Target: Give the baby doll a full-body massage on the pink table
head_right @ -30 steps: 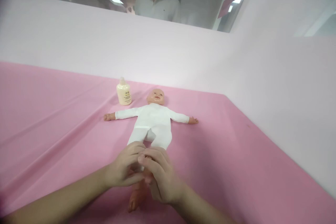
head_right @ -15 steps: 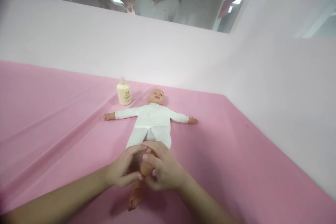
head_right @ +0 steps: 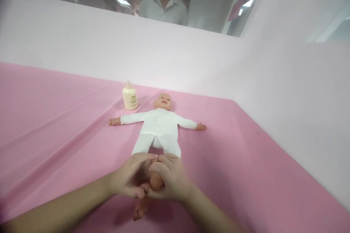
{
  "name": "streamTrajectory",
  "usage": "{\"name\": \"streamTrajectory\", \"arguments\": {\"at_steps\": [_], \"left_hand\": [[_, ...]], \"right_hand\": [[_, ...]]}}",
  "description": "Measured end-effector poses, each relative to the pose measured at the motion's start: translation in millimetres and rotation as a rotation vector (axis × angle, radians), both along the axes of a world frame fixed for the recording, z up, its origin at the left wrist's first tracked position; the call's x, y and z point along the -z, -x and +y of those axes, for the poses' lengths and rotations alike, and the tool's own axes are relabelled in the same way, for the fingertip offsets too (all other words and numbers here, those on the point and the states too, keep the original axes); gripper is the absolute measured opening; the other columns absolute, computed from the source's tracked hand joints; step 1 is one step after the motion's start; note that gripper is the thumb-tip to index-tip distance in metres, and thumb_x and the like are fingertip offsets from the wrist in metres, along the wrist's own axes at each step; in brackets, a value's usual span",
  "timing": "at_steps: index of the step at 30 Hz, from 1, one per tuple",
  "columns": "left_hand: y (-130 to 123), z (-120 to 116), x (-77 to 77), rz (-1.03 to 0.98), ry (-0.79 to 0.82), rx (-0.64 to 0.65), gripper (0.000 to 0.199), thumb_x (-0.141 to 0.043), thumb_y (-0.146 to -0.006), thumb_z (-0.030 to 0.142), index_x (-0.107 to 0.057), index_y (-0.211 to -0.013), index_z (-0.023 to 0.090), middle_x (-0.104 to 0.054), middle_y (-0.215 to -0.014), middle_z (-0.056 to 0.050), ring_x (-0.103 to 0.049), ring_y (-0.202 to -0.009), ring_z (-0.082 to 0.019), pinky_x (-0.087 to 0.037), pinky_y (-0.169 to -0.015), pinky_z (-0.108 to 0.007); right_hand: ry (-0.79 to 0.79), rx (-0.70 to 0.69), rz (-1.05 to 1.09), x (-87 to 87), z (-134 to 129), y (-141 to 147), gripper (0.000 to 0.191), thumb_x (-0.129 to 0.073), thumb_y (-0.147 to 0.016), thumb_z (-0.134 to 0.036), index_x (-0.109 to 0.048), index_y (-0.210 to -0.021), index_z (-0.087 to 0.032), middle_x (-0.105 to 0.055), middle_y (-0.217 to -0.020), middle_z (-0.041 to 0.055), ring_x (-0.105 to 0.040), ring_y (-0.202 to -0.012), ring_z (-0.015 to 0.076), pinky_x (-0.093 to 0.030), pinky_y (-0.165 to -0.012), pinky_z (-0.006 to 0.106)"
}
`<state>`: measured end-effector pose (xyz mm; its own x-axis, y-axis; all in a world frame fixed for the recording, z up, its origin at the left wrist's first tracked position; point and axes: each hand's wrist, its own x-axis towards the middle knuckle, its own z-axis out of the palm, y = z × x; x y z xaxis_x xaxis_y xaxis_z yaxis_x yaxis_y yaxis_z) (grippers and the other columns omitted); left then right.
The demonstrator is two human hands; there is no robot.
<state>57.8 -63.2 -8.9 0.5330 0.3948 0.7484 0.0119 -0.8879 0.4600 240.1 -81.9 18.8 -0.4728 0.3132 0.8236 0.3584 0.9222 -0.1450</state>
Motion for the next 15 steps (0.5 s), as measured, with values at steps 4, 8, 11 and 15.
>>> {"name": "streamTrajectory", "arguments": {"at_steps": [4, 8, 11, 15], "left_hand": [[1.5, 1.9, -2.1, 0.067, -0.066, 0.009, 0.075, -0.045, -0.086, 0.073, -0.037, -0.141, 0.022, -0.069, -0.093, -0.007, -0.067, -0.079, -0.022, -0.052, -0.076, -0.034], [4.7, 4.0, -7.4, 0.035, -0.077, 0.029, 0.07, -0.034, -0.09, 0.072, -0.04, -0.139, 0.021, -0.069, -0.091, -0.007, -0.067, -0.081, -0.022, -0.052, -0.076, -0.033], [11.3, 9.0, -10.9, 0.03, 0.029, -0.016, 0.057, -0.025, -0.097, 0.061, -0.048, -0.132, 0.02, -0.065, -0.08, -0.005, -0.063, -0.075, -0.019, -0.051, -0.075, -0.033], [19.1, 24.1, -9.9, 0.051, 0.238, -0.347, 0.034, -0.032, -0.1, 0.039, -0.057, -0.114, 0.021, -0.066, -0.096, -0.008, -0.062, -0.093, -0.021, -0.05, -0.089, -0.039]], "right_hand": [[0.032, -0.052, -0.013, 1.7, -3.0, 2.7, 0.02, -0.054, -0.08, -0.038, -0.044, -0.091, -0.024, -0.06, -0.072, -0.0027, -0.054, -0.057, 0.0128, -0.04, -0.056, 0.026], [0.029, -0.137, -0.026, 3.0, -7.0, 7.3, 0.013, -0.049, -0.073, -0.028, -0.043, -0.084, -0.024, -0.054, -0.067, -0.0036, -0.051, -0.056, 0.0125, -0.04, -0.057, 0.026], [0.041, -0.187, -0.043, 5.7, -11.8, 11.1, 0.008, -0.047, -0.072, -0.025, -0.042, -0.077, -0.024, -0.048, -0.061, -0.0048, -0.042, -0.051, 0.0112, -0.036, -0.054, 0.025], [0.14, -0.238, -0.17, 10.7, -17.6, 14.1, 0.012, -0.046, -0.071, -0.024, -0.035, -0.067, -0.023, -0.04, -0.054, -0.0061, -0.032, -0.045, 0.0098, -0.029, -0.051, 0.026]]}}
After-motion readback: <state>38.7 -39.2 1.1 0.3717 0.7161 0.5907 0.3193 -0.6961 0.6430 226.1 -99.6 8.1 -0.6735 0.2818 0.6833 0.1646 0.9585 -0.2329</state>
